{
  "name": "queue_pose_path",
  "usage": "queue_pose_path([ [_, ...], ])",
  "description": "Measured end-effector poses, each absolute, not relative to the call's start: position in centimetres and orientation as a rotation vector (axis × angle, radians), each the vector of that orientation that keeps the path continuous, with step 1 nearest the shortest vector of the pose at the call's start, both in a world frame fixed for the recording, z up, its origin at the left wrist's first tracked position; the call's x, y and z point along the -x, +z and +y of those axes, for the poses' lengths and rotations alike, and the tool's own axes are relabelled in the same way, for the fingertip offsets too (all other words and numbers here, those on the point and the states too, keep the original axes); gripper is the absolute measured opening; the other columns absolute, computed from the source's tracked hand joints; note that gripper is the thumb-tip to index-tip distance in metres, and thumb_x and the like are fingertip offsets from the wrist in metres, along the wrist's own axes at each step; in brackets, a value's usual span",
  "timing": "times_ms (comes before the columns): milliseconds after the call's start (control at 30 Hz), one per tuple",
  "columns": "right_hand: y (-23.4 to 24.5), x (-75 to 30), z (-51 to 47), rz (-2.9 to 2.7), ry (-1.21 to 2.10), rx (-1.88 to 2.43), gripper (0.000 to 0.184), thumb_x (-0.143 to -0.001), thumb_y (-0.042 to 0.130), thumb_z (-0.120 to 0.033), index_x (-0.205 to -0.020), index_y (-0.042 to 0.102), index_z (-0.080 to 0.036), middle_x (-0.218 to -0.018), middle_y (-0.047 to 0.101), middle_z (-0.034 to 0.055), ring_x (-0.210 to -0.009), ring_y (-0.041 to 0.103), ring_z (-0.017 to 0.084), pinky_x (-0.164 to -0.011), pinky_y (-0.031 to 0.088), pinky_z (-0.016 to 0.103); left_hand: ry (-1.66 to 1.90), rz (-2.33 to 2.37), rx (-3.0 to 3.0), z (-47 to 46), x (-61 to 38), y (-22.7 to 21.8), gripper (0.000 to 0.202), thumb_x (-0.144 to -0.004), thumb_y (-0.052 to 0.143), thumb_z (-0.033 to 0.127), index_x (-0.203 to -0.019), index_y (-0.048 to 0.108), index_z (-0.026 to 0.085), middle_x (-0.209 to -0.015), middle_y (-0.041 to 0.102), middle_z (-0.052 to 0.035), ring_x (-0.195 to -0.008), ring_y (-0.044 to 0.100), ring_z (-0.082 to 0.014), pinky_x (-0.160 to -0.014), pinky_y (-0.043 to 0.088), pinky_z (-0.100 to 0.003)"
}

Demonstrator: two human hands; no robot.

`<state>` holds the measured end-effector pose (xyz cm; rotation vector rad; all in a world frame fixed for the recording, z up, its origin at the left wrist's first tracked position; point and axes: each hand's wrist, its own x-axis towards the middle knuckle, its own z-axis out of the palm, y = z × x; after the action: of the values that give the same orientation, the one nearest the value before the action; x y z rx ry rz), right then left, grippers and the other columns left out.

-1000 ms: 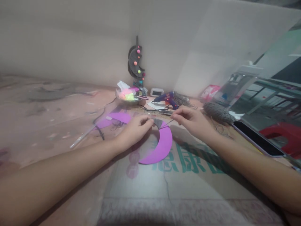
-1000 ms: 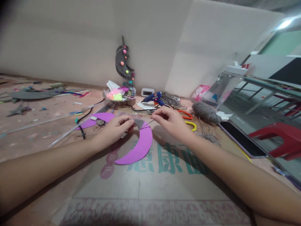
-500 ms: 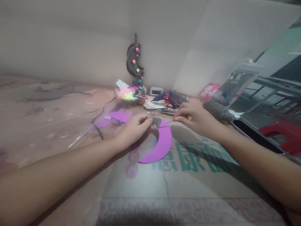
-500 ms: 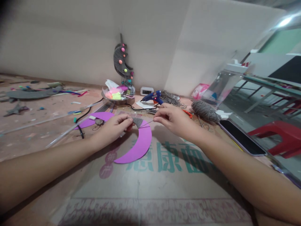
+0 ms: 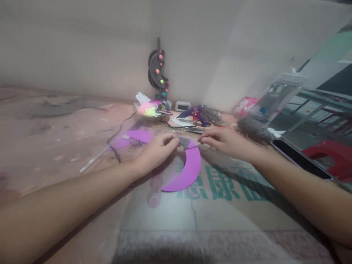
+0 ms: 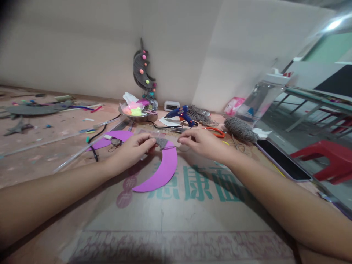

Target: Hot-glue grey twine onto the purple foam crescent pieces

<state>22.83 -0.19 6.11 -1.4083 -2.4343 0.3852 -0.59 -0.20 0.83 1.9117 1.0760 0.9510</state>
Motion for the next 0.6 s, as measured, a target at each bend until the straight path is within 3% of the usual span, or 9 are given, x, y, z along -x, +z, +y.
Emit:
queue_pose_path([
  [100, 6.1, -22.4, -0.7, -2.316, 0.427, 1.399, 0.035, -0.093, 0.042, -0.039, -0.087, 0.069, -0.018, -0.084, 0.071, 0.0046, -0.073, 0.062, 0.017, -0.066, 0.043, 0.028, 0.941, 1.086, -1.906, -0.2, 0.6, 0.8, 0.025, -0.088, 0.043, 0.032, -0.071, 0.053, 0.018, -0.075, 0.059, 0.0016, -0.066, 0.052, -0.0128, -0.062, 0.039, -0.024],
  [233, 5.4, -21.7, -1.2, -2.282, 0.522, 1.328, 0.032, -0.090, 0.046, -0.040, -0.093, 0.070, -0.018, -0.090, 0.071, 0.0056, -0.080, 0.062, 0.019, -0.069, 0.044, 0.029, 0.942, 1.080, -1.922, -0.5, 0.5, 1.1, 0.026, -0.089, 0.043, 0.033, -0.070, 0.052, 0.017, -0.073, 0.058, 0.0015, -0.065, 0.052, -0.0124, -0.062, 0.039, -0.024],
  [433, 4.2, -21.1, -1.3, -2.100, 0.961, 1.343, 0.026, -0.085, 0.055, -0.040, -0.083, 0.066, -0.017, -0.065, 0.062, 0.0003, -0.056, 0.055, 0.012, -0.054, 0.042, 0.025, 0.961, 1.050, -1.923, -0.6, 0.4, 1.4, 0.030, -0.090, 0.043, 0.037, -0.070, 0.053, 0.017, -0.071, 0.057, 0.0011, -0.067, 0.054, -0.0132, -0.064, 0.041, -0.025],
  [600, 3.7, -20.7, -1.5, -1.963, 1.013, 1.378, 0.027, -0.085, 0.055, -0.043, -0.080, 0.061, -0.017, -0.058, 0.056, -0.0025, -0.046, 0.048, 0.009, -0.045, 0.036, 0.023, 0.797, 1.005, -1.871, -0.2, 0.5, 0.8, 0.040, -0.085, 0.049, 0.052, -0.081, 0.065, 0.016, -0.082, 0.069, -0.0042, -0.078, 0.063, -0.0186, -0.073, 0.046, -0.029],
])
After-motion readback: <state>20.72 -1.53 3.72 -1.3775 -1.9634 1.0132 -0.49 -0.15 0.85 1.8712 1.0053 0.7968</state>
